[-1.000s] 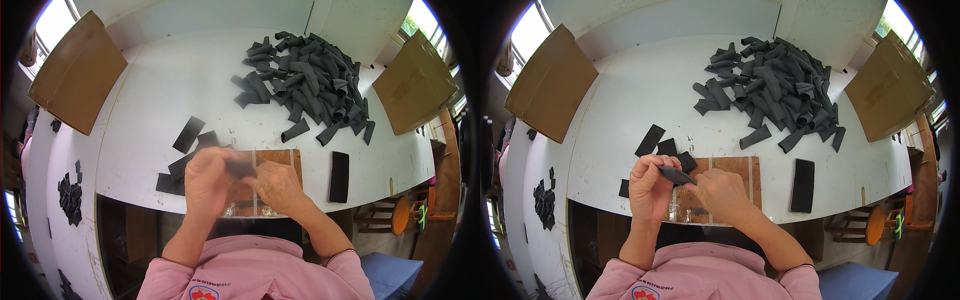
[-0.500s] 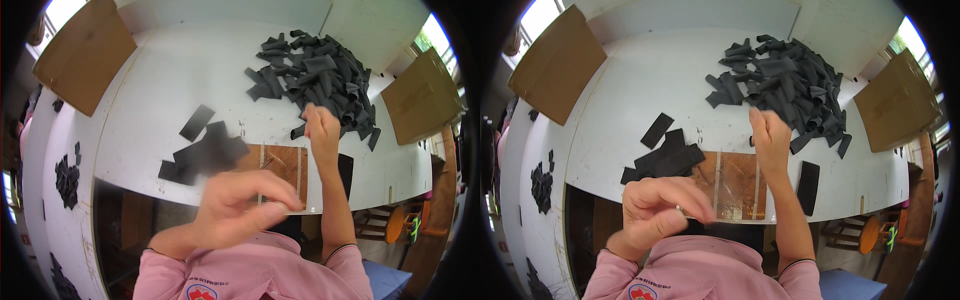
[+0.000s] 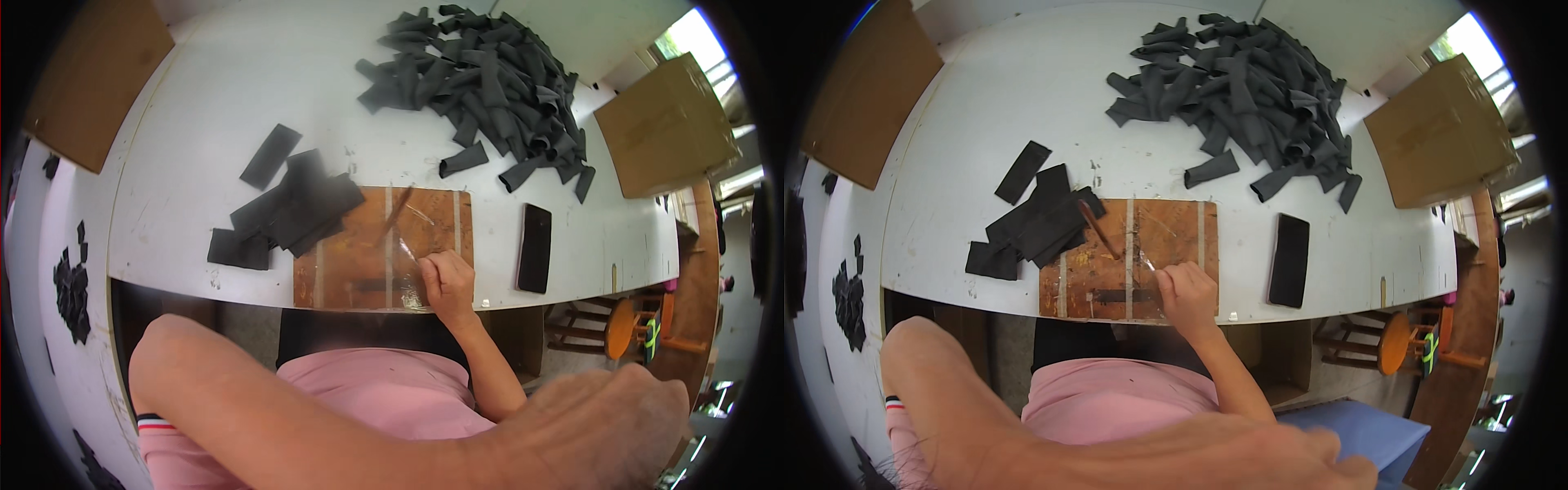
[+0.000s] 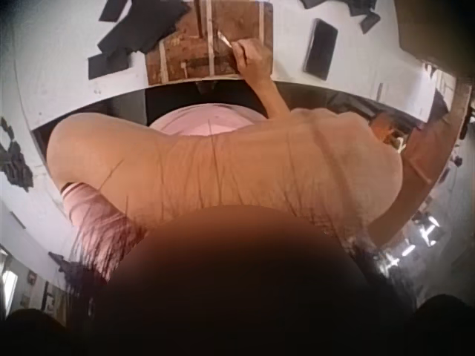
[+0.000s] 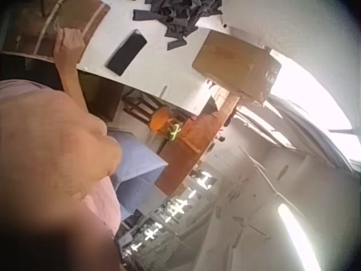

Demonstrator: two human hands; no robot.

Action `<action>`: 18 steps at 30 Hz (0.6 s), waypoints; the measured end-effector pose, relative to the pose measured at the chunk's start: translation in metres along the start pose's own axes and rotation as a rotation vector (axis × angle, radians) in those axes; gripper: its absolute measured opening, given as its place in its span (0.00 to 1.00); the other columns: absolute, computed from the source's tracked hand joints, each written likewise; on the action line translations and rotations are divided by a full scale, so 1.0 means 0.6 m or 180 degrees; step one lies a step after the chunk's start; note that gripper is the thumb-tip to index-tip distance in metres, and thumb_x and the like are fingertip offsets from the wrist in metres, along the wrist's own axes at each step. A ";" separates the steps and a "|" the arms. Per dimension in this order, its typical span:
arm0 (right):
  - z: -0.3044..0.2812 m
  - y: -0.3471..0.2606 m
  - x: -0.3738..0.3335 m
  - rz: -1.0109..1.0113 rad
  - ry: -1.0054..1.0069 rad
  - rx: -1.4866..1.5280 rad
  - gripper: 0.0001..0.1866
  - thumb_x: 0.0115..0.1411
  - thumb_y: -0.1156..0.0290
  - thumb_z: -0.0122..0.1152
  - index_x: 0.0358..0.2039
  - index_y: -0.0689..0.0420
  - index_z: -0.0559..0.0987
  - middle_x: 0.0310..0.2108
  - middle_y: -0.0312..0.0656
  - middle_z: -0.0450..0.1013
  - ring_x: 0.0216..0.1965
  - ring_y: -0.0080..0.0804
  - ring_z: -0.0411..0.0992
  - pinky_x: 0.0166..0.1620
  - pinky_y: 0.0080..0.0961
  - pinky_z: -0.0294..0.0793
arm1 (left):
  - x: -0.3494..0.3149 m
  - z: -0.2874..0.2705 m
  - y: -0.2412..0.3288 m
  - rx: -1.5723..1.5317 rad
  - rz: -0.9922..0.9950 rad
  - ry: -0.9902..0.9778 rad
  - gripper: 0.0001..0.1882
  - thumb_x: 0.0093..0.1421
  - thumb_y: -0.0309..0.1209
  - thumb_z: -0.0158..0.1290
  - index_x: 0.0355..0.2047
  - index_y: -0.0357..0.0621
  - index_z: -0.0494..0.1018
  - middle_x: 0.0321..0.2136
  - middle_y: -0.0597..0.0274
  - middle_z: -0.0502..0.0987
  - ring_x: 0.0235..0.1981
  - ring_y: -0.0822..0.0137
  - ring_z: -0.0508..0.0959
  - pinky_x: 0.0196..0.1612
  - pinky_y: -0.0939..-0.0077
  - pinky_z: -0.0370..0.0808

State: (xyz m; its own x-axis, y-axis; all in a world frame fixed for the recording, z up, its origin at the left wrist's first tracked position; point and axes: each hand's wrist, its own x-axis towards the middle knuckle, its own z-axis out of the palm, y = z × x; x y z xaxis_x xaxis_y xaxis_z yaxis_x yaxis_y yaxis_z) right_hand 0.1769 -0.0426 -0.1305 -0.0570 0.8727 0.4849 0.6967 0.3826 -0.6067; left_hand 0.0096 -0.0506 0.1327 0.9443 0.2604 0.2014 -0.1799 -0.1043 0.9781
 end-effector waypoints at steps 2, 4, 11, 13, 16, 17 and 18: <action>-0.008 0.009 -0.005 -0.0292 0.0093 -0.0164 0.04 0.46 0.79 0.56 0.19 0.61 0.71 0.17 0.43 0.66 0.19 0.40 0.65 0.22 0.30 0.64 | -0.148 0.063 -0.007 0.0421 -0.0051 0.0086 0.12 0.43 0.30 0.50 0.21 0.28 0.70 0.17 0.49 0.71 0.20 0.60 0.73 0.26 0.72 0.70; -0.010 -0.002 -0.002 -0.0305 0.0037 -0.0145 0.05 0.46 0.78 0.56 0.17 0.60 0.70 0.17 0.43 0.66 0.19 0.40 0.64 0.21 0.30 0.63 | -0.131 0.055 -0.009 0.0896 -0.0073 0.0257 0.13 0.44 0.32 0.51 0.22 0.29 0.70 0.18 0.51 0.71 0.21 0.61 0.73 0.27 0.72 0.70; 0.000 -0.004 -0.001 -0.0436 0.0056 -0.0070 0.08 0.47 0.74 0.58 0.17 0.58 0.68 0.16 0.40 0.64 0.20 0.36 0.65 0.23 0.28 0.65 | -0.063 0.045 -0.005 0.2473 -0.0471 0.1501 0.17 0.48 0.38 0.52 0.23 0.32 0.69 0.22 0.55 0.71 0.23 0.65 0.71 0.30 0.75 0.68; 0.002 -0.012 0.001 -0.0477 0.0005 -0.0122 0.08 0.47 0.74 0.58 0.17 0.57 0.68 0.16 0.40 0.63 0.20 0.36 0.64 0.23 0.29 0.64 | -0.037 0.039 0.014 0.3006 -0.0711 0.1982 0.19 0.49 0.40 0.52 0.24 0.32 0.68 0.23 0.56 0.71 0.23 0.66 0.71 0.31 0.76 0.68; -0.003 0.024 -0.013 -0.0266 -0.0062 -0.0513 0.08 0.46 0.74 0.58 0.17 0.57 0.68 0.16 0.40 0.62 0.20 0.37 0.63 0.22 0.31 0.63 | -0.053 -0.057 -0.086 0.2610 -0.1124 0.3513 0.04 0.46 0.24 0.50 0.24 0.36 0.70 0.17 0.63 0.70 0.17 0.76 0.68 0.22 0.84 0.63; -0.005 0.018 -0.010 -0.0292 -0.0059 -0.0562 0.08 0.46 0.74 0.58 0.17 0.57 0.68 0.16 0.40 0.63 0.20 0.37 0.64 0.22 0.31 0.63 | -0.085 -0.109 -0.116 0.2681 -0.1139 0.3727 0.06 0.48 0.25 0.50 0.25 0.34 0.70 0.17 0.64 0.70 0.19 0.76 0.68 0.23 0.84 0.64; -0.001 0.015 -0.009 -0.0314 -0.0047 -0.0549 0.08 0.46 0.74 0.58 0.17 0.57 0.68 0.16 0.40 0.63 0.20 0.37 0.64 0.22 0.31 0.63 | -0.123 -0.160 -0.155 0.2944 -0.1018 0.3858 0.07 0.50 0.25 0.49 0.26 0.32 0.70 0.18 0.63 0.71 0.21 0.76 0.69 0.25 0.83 0.65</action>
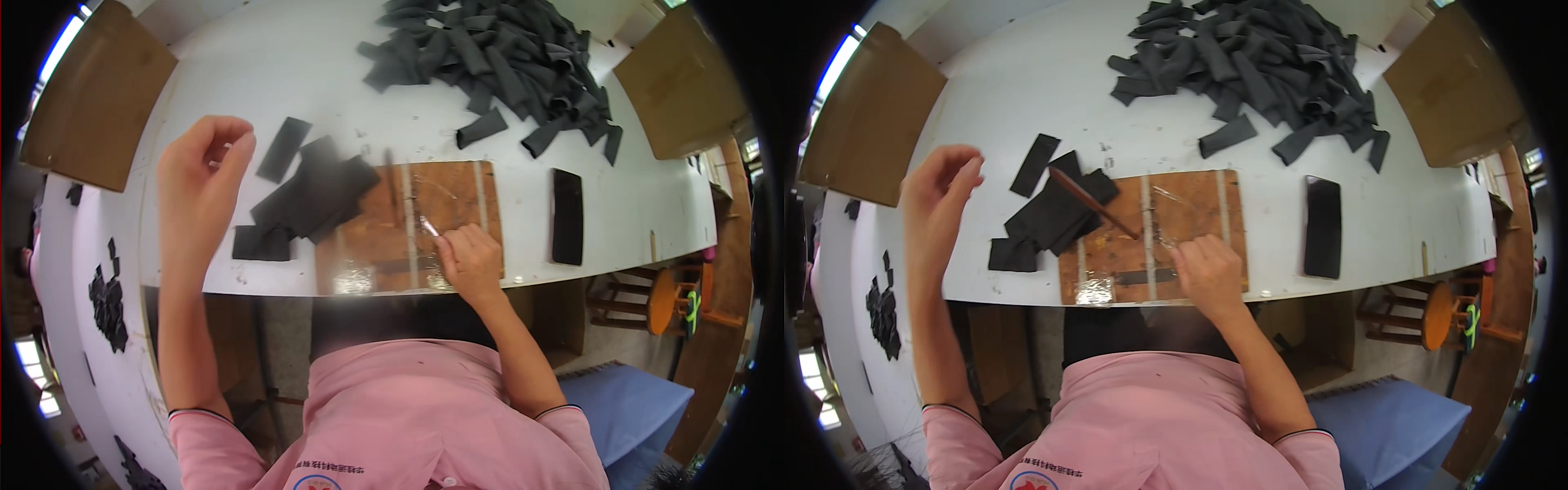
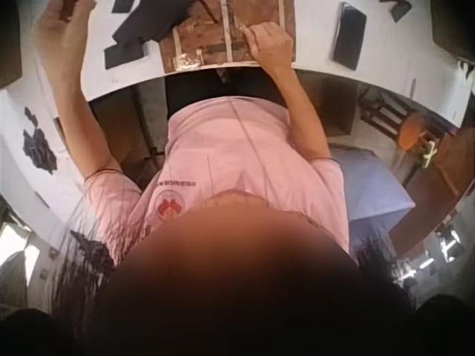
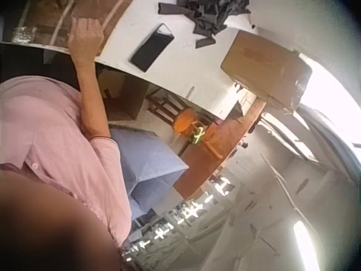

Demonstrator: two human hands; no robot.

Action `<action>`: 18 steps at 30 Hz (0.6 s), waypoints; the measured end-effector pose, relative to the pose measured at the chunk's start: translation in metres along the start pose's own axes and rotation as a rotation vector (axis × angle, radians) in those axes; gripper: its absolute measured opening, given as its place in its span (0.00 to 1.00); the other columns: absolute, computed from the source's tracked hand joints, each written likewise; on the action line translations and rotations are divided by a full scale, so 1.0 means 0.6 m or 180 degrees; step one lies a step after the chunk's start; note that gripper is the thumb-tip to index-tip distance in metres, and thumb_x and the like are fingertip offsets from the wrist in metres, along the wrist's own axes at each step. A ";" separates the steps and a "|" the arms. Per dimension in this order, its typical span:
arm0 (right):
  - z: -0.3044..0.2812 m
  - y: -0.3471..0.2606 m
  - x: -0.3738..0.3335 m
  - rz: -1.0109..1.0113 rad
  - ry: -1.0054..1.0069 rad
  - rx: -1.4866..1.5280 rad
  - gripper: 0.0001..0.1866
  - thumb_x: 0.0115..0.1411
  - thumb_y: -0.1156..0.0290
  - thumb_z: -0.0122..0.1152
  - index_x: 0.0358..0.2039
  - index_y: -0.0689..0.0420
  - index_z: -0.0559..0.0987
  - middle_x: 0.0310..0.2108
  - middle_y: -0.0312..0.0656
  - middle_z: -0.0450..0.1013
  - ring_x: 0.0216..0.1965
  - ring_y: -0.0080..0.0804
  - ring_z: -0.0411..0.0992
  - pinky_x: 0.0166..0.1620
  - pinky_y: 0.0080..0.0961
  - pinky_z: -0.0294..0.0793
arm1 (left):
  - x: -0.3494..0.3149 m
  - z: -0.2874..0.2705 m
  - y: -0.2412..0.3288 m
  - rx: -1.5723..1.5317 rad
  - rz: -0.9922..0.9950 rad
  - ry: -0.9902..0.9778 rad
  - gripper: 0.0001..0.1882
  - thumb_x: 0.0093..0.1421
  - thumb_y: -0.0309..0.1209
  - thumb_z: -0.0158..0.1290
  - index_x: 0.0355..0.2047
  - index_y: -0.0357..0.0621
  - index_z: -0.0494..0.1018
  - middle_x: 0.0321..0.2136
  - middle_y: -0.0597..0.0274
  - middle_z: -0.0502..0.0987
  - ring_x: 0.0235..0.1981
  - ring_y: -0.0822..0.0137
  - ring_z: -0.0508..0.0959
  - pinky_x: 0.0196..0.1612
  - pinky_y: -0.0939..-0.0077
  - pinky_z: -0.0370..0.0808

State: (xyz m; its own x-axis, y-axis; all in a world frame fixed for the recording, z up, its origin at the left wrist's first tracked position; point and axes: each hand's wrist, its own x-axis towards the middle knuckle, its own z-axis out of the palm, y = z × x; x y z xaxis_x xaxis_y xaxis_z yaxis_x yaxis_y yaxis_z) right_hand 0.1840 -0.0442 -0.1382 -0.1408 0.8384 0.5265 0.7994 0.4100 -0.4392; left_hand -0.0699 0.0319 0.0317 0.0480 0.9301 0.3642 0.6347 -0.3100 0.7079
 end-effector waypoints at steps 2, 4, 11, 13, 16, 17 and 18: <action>-0.001 -0.014 0.008 -0.0089 0.0005 0.0124 0.08 0.46 0.74 0.58 0.17 0.57 0.68 0.16 0.40 0.63 0.20 0.37 0.64 0.22 0.31 0.63 | 0.032 -0.014 -0.128 0.0498 -0.0505 0.0114 0.09 0.50 0.27 0.49 0.29 0.32 0.71 0.22 0.55 0.74 0.23 0.69 0.72 0.29 0.78 0.68; -0.004 -0.019 0.013 0.0004 0.0007 0.0058 0.07 0.47 0.74 0.58 0.18 0.58 0.69 0.16 0.40 0.64 0.19 0.37 0.64 0.22 0.31 0.63 | 0.046 0.005 -0.223 0.0849 -0.0816 0.0068 0.15 0.49 0.33 0.51 0.33 0.34 0.72 0.27 0.47 0.75 0.30 0.57 0.76 0.35 0.70 0.71; -0.003 -0.020 0.014 0.0129 -0.0001 -0.0020 0.07 0.48 0.74 0.58 0.18 0.59 0.69 0.15 0.40 0.63 0.18 0.37 0.63 0.21 0.30 0.62 | 0.055 0.095 -0.308 0.1775 -0.1043 -0.0330 0.16 0.46 0.35 0.54 0.28 0.32 0.70 0.26 0.44 0.74 0.31 0.50 0.74 0.35 0.62 0.70; -0.002 -0.019 0.014 0.0142 0.0025 -0.0007 0.07 0.48 0.75 0.58 0.18 0.59 0.69 0.15 0.40 0.63 0.18 0.37 0.63 0.21 0.30 0.62 | 0.056 0.093 -0.299 0.1382 -0.1112 -0.0394 0.15 0.45 0.34 0.53 0.26 0.32 0.71 0.24 0.45 0.74 0.30 0.50 0.74 0.34 0.62 0.70; -0.003 -0.018 0.014 0.0137 0.0044 0.0021 0.07 0.47 0.75 0.58 0.17 0.59 0.69 0.15 0.40 0.63 0.18 0.38 0.63 0.21 0.31 0.62 | 0.041 0.066 -0.246 0.0341 -0.1252 0.0270 0.08 0.46 0.28 0.53 0.23 0.33 0.71 0.20 0.52 0.74 0.26 0.64 0.75 0.28 0.72 0.70; -0.005 -0.020 0.012 0.0128 0.0038 0.0023 0.07 0.47 0.75 0.58 0.17 0.59 0.69 0.15 0.40 0.63 0.18 0.38 0.63 0.21 0.31 0.62 | 0.030 0.055 -0.225 -0.0549 -0.1264 0.0222 0.06 0.47 0.24 0.53 0.25 0.35 0.69 0.20 0.59 0.73 0.24 0.72 0.73 0.26 0.79 0.68; -0.004 -0.020 0.009 0.0153 0.0020 0.0017 0.07 0.47 0.75 0.58 0.17 0.59 0.69 0.15 0.40 0.63 0.18 0.38 0.63 0.21 0.31 0.62 | 0.015 0.045 -0.205 -0.1436 -0.1276 0.0176 0.06 0.49 0.21 0.53 0.27 0.37 0.68 0.19 0.66 0.72 0.22 0.79 0.70 0.24 0.86 0.66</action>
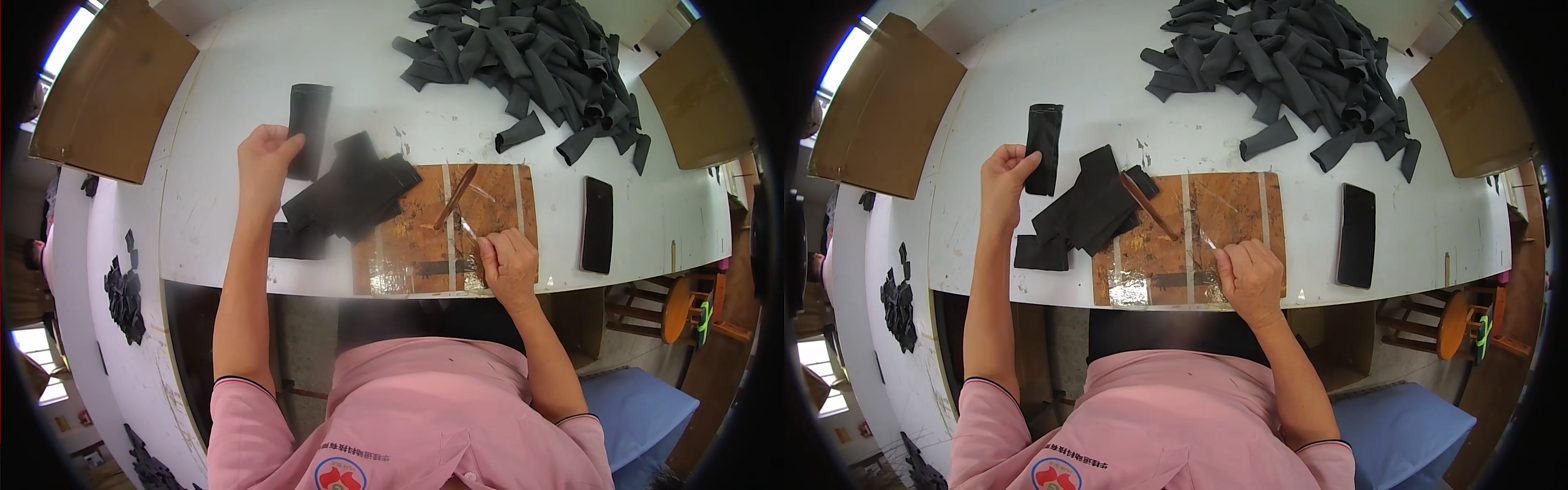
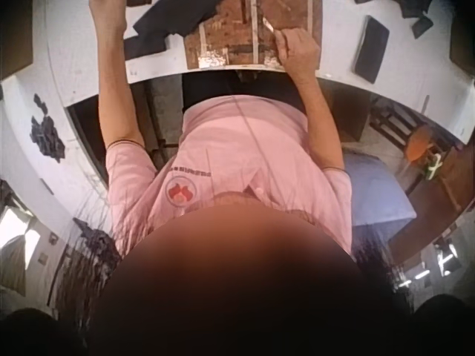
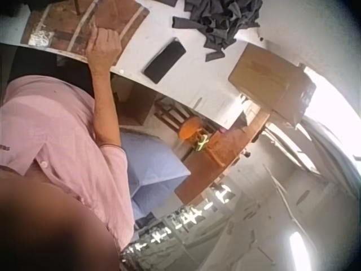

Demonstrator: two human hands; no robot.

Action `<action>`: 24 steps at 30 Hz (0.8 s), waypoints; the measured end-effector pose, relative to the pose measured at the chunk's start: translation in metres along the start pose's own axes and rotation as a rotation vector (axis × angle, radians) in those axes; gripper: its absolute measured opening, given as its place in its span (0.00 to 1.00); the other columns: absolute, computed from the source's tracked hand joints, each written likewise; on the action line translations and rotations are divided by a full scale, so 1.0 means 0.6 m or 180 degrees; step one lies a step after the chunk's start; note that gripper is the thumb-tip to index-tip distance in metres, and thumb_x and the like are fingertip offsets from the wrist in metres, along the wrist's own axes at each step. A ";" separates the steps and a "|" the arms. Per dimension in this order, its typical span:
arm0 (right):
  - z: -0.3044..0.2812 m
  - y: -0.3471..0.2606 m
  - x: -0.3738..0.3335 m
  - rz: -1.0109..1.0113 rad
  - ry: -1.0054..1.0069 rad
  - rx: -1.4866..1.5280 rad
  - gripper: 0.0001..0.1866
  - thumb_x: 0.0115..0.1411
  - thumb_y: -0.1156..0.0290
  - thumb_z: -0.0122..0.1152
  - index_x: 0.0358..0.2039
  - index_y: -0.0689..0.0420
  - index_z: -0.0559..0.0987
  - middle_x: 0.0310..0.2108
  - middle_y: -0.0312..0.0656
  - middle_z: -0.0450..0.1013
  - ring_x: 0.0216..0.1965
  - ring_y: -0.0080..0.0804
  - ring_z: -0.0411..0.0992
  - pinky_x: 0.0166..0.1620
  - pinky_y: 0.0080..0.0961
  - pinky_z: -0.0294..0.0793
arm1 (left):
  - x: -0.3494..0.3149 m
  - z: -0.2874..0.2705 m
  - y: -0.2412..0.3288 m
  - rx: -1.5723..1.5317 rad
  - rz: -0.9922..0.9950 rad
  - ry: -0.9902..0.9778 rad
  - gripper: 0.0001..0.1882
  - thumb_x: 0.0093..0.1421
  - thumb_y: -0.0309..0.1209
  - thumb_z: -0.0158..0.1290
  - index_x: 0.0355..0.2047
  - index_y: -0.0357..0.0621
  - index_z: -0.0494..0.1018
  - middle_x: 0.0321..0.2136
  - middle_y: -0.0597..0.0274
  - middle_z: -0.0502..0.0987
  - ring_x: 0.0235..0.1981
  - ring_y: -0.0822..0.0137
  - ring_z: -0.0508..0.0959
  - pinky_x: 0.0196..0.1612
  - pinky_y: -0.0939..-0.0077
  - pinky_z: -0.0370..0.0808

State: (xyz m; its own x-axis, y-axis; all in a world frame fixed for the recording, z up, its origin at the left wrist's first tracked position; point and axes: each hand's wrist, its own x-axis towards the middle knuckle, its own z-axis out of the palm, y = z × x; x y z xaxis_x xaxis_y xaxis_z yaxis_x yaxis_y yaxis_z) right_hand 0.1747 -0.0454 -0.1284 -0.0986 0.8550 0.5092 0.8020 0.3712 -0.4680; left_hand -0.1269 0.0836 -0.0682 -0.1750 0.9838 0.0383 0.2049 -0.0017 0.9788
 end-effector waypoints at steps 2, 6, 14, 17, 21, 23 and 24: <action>-0.003 0.010 -0.004 0.0015 -0.0014 0.0101 0.06 0.47 0.75 0.57 0.18 0.60 0.70 0.16 0.41 0.64 0.18 0.38 0.63 0.21 0.28 0.62 | -0.076 0.030 0.054 -0.0728 -0.0228 -0.0548 0.09 0.50 0.18 0.50 0.33 0.38 0.66 0.22 0.65 0.72 0.23 0.79 0.71 0.27 0.88 0.68; -0.027 -0.045 -0.005 0.0993 -0.0515 0.2258 0.07 0.49 0.72 0.57 0.24 0.62 0.72 0.20 0.37 0.68 0.21 0.27 0.66 0.25 0.20 0.65 | -0.206 0.076 0.089 -0.1026 -0.0607 -0.1432 0.18 0.46 0.14 0.51 0.39 0.34 0.62 0.31 0.61 0.73 0.33 0.76 0.72 0.36 0.85 0.69; -0.054 -0.126 0.023 0.3063 -0.0789 0.5097 0.07 0.54 0.70 0.57 0.32 0.58 0.72 0.27 0.32 0.70 0.28 0.19 0.69 0.32 0.17 0.71 | -0.271 0.121 0.101 -0.1361 -0.0669 -0.1652 0.22 0.46 0.15 0.50 0.44 0.36 0.60 0.33 0.60 0.72 0.34 0.74 0.73 0.34 0.83 0.70; -0.057 -0.109 0.017 0.3619 -0.0635 0.5727 0.08 0.54 0.68 0.56 0.33 0.57 0.72 0.30 0.33 0.71 0.30 0.19 0.70 0.36 0.19 0.72 | -0.281 0.110 0.078 -0.2244 -0.0972 -0.1611 0.24 0.46 0.18 0.50 0.46 0.35 0.60 0.34 0.59 0.72 0.31 0.75 0.72 0.32 0.86 0.69; -0.063 -0.095 0.006 0.3671 -0.0353 0.5714 0.09 0.55 0.67 0.56 0.33 0.57 0.72 0.30 0.34 0.71 0.32 0.20 0.70 0.37 0.19 0.71 | -0.299 0.121 0.066 -0.2369 -0.1161 -0.1753 0.26 0.47 0.31 0.54 0.45 0.31 0.60 0.32 0.52 0.71 0.27 0.70 0.73 0.27 0.83 0.69; -0.063 -0.091 0.004 0.3667 -0.0304 0.5732 0.09 0.55 0.67 0.56 0.33 0.57 0.72 0.30 0.34 0.71 0.32 0.21 0.70 0.37 0.20 0.71 | -0.307 0.131 0.069 -0.2402 -0.1172 -0.1608 0.22 0.47 0.27 0.54 0.41 0.31 0.62 0.32 0.53 0.72 0.25 0.71 0.73 0.26 0.83 0.70; -0.062 -0.088 0.002 0.3663 -0.0295 0.5733 0.09 0.55 0.67 0.56 0.33 0.57 0.72 0.30 0.34 0.71 0.32 0.21 0.70 0.37 0.20 0.71 | -0.309 0.134 0.069 -0.2326 -0.1209 -0.1538 0.19 0.47 0.26 0.54 0.40 0.32 0.64 0.31 0.54 0.72 0.24 0.71 0.73 0.26 0.84 0.70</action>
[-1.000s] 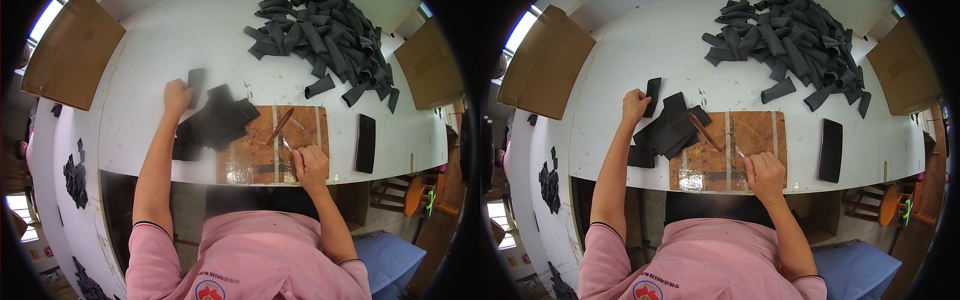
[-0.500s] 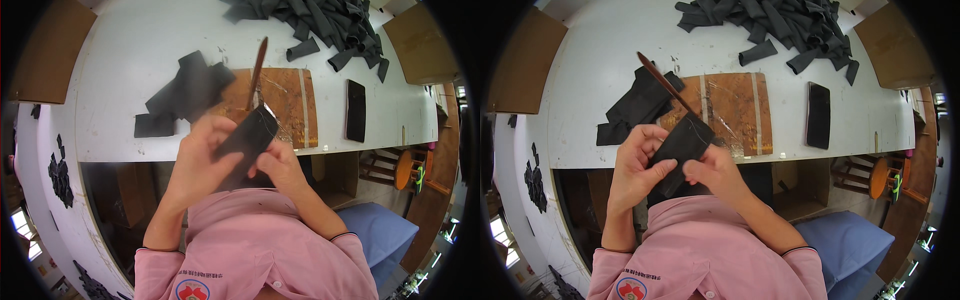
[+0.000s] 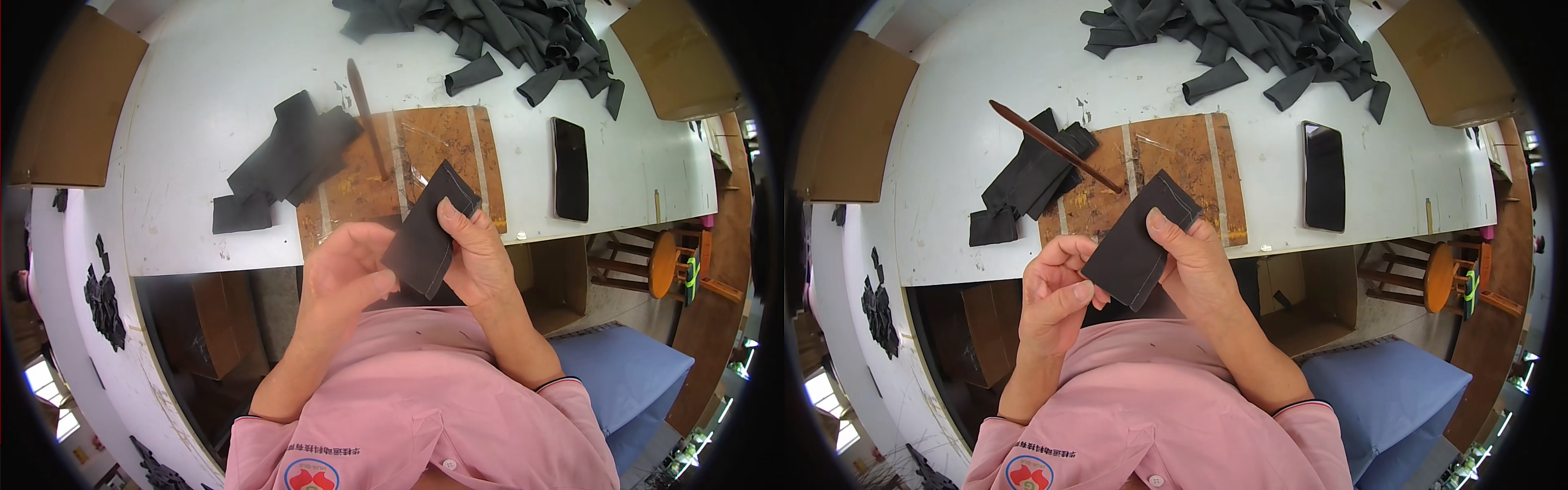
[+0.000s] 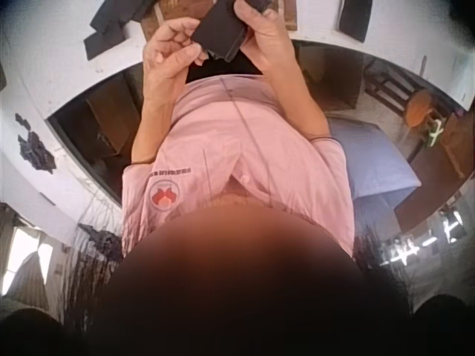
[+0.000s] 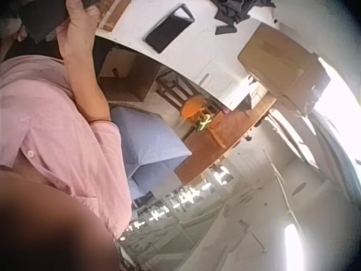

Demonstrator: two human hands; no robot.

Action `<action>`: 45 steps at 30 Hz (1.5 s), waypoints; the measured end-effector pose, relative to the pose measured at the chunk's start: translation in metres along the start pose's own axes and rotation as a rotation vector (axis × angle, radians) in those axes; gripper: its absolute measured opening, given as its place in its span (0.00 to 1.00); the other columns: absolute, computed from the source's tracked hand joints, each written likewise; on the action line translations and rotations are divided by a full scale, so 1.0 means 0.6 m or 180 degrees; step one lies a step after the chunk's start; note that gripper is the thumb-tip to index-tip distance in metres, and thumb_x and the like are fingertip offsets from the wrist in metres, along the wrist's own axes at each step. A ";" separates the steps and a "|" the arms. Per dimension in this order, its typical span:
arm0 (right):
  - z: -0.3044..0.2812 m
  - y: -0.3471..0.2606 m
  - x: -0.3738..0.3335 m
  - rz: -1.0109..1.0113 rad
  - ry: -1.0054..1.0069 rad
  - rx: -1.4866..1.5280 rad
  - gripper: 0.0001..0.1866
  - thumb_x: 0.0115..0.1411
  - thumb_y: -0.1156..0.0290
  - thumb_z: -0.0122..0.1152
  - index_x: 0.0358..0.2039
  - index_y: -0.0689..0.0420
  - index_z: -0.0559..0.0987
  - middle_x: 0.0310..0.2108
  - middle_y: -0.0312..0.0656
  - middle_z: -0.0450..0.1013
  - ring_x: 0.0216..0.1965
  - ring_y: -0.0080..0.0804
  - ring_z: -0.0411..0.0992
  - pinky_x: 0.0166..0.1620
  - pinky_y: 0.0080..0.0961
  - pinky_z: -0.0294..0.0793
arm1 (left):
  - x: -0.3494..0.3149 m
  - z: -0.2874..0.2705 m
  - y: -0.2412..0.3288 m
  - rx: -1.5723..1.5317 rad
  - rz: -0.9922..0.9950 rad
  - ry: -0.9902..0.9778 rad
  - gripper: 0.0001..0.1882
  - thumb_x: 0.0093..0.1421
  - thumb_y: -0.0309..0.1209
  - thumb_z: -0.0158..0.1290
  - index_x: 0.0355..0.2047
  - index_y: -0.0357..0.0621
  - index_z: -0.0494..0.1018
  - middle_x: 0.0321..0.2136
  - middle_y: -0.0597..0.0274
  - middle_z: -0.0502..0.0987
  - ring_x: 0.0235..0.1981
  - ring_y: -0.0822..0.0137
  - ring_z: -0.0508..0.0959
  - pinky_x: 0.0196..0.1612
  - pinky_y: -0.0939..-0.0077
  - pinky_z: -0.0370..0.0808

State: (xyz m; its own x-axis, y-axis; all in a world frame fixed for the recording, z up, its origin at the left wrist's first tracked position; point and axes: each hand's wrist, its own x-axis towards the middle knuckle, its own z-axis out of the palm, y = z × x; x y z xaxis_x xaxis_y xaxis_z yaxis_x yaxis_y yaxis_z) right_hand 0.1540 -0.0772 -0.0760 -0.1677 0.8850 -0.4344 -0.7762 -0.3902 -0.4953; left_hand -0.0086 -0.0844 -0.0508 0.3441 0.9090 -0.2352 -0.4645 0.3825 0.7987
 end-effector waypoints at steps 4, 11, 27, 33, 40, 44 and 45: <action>-0.007 -0.002 0.003 -0.0004 -0.0040 0.0034 0.10 0.55 0.66 0.56 0.34 0.57 0.71 0.30 0.34 0.71 0.32 0.22 0.70 0.37 0.21 0.71 | 0.005 0.001 -0.005 -0.0050 -0.0126 0.0210 0.13 0.47 0.21 0.53 0.34 0.33 0.67 0.27 0.56 0.74 0.21 0.73 0.73 0.24 0.85 0.70; -0.005 -0.001 0.006 0.0009 -0.0014 0.0012 0.10 0.54 0.67 0.56 0.34 0.57 0.71 0.30 0.35 0.71 0.32 0.23 0.70 0.38 0.21 0.71 | 0.004 0.002 -0.004 -0.0024 -0.0214 0.0298 0.10 0.49 0.21 0.53 0.32 0.33 0.68 0.24 0.57 0.74 0.20 0.73 0.73 0.24 0.85 0.70; -0.006 0.007 0.015 0.0166 -0.0071 0.0091 0.09 0.54 0.68 0.57 0.34 0.57 0.72 0.31 0.35 0.71 0.33 0.23 0.71 0.39 0.22 0.71 | 0.000 -0.007 0.001 -0.0041 -0.0048 0.0157 0.10 0.49 0.23 0.53 0.32 0.32 0.68 0.25 0.56 0.74 0.21 0.73 0.72 0.25 0.85 0.69; -0.004 0.008 0.015 0.0163 0.0024 0.0036 0.09 0.53 0.68 0.57 0.34 0.57 0.72 0.30 0.35 0.71 0.32 0.23 0.71 0.38 0.22 0.71 | -0.002 -0.008 0.001 0.0026 -0.0028 0.0200 0.10 0.49 0.23 0.53 0.32 0.33 0.68 0.25 0.57 0.74 0.21 0.74 0.72 0.25 0.85 0.68; -0.008 0.010 0.017 0.0183 0.0065 0.0046 0.08 0.54 0.69 0.57 0.33 0.56 0.72 0.30 0.34 0.71 0.32 0.22 0.71 0.38 0.21 0.71 | 0.000 -0.009 0.000 0.0123 -0.0036 0.0264 0.10 0.49 0.23 0.53 0.31 0.33 0.68 0.25 0.57 0.74 0.22 0.73 0.72 0.26 0.84 0.68; -0.009 0.010 0.018 0.0186 0.0097 0.0044 0.08 0.54 0.69 0.57 0.33 0.56 0.72 0.30 0.34 0.71 0.32 0.22 0.71 0.38 0.22 0.72 | -0.002 -0.009 0.000 0.0080 -0.0051 0.0292 0.10 0.49 0.23 0.53 0.31 0.33 0.68 0.25 0.57 0.74 0.21 0.73 0.72 0.26 0.84 0.68; -0.009 0.010 0.018 0.0186 0.0100 0.0046 0.08 0.54 0.69 0.57 0.33 0.56 0.72 0.30 0.34 0.71 0.32 0.22 0.71 0.38 0.22 0.72 | -0.002 -0.008 0.001 0.0072 -0.0038 0.0297 0.09 0.48 0.23 0.54 0.31 0.33 0.68 0.25 0.58 0.74 0.21 0.73 0.72 0.26 0.84 0.68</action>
State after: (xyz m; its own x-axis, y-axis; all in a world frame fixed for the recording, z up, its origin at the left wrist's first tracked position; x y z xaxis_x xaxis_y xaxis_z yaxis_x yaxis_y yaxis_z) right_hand 0.1505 -0.0714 -0.0877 -0.1939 0.8523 -0.4857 -0.7744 -0.4370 -0.4576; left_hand -0.0132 -0.0845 -0.0530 0.2716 0.9163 -0.2944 -0.4421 0.3905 0.8075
